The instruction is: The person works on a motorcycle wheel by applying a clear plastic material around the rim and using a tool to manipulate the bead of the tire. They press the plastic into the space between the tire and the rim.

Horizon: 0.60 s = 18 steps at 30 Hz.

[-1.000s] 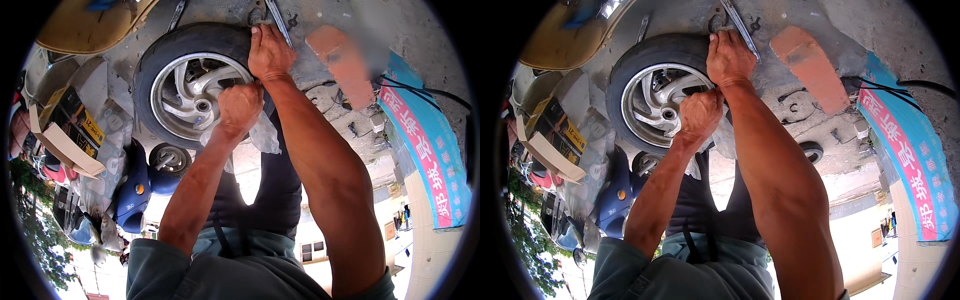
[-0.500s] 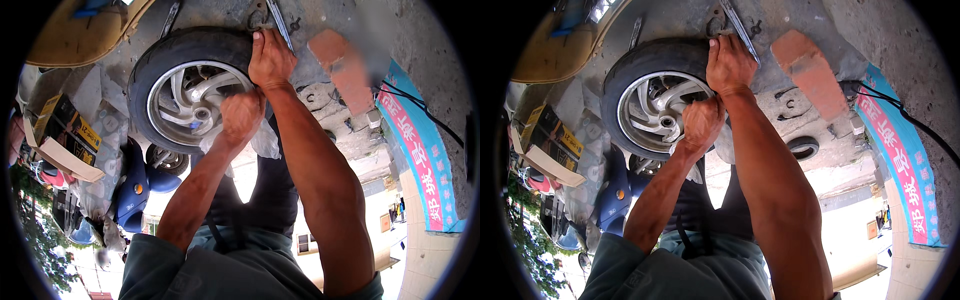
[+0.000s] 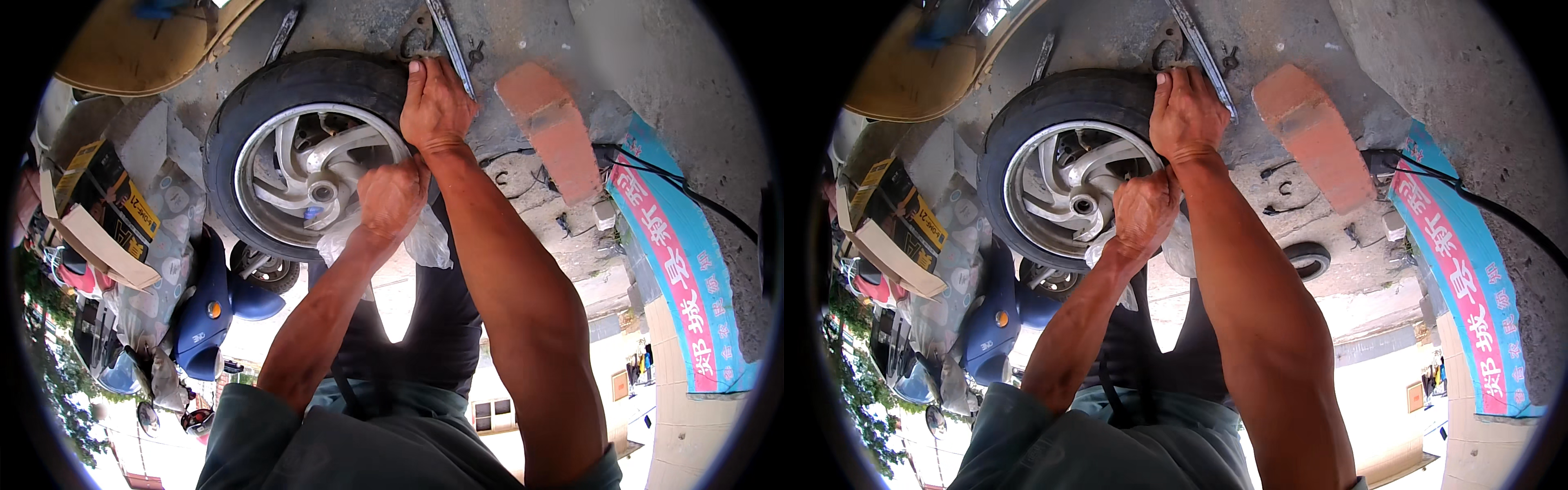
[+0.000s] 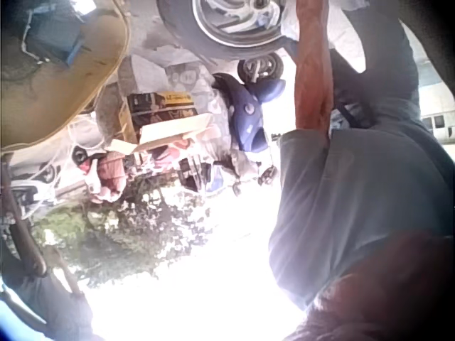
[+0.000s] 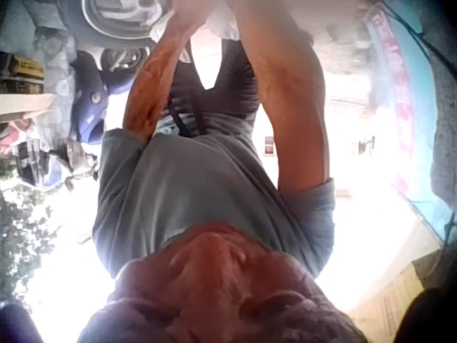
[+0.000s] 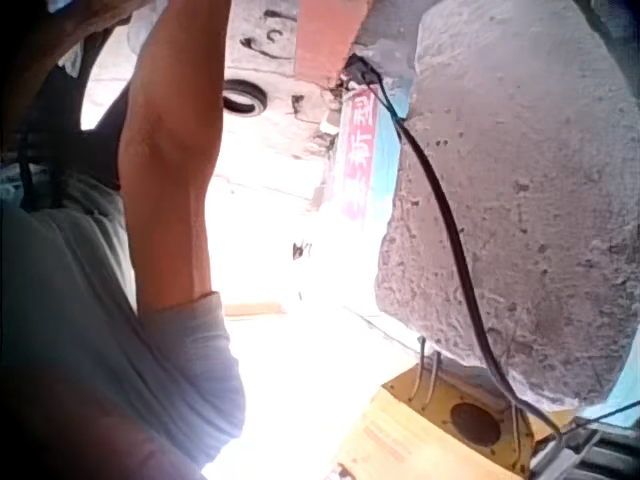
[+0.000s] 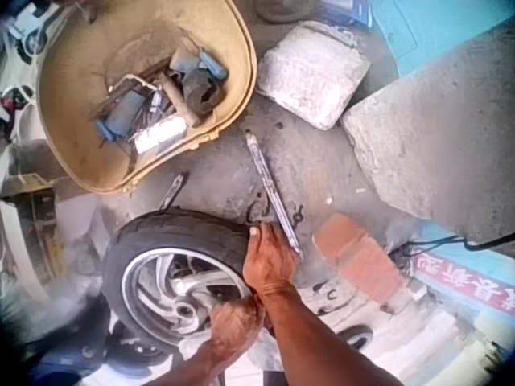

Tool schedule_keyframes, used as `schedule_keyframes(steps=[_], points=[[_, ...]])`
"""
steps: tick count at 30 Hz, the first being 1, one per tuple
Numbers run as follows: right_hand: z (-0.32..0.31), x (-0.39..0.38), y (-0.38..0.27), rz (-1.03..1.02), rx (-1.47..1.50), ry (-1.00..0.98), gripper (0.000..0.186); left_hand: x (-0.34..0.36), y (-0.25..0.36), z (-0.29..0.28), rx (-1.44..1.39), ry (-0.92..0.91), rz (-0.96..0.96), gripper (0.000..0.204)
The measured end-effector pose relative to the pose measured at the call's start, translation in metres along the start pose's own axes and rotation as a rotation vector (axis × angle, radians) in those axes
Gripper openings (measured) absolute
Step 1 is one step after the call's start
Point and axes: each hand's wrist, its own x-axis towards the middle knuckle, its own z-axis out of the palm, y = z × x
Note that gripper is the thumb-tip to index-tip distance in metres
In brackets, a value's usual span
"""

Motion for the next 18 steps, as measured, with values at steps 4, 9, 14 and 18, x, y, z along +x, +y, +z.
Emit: schedule_keyframes(steps=[4,9,14,18], points=[[-0.006,0.000,-0.003,0.006,-0.041,0.022,0.024,-0.001,0.002,0.002,0.002,0.004,0.041,0.037],[-0.006,-0.001,0.005,0.004,0.016,-0.020,0.025,-0.001,0.012,-0.009,0.105,-0.043,0.126,0.030],[-0.007,-0.004,-0.003,0.015,0.040,0.022,0.028,-0.020,0.010,-0.021,0.119,-0.157,-0.121,0.032],[-0.005,-0.003,-0.004,0.052,0.044,0.009,0.030,-0.041,0.012,-0.019,0.289,0.143,0.097,0.032]])
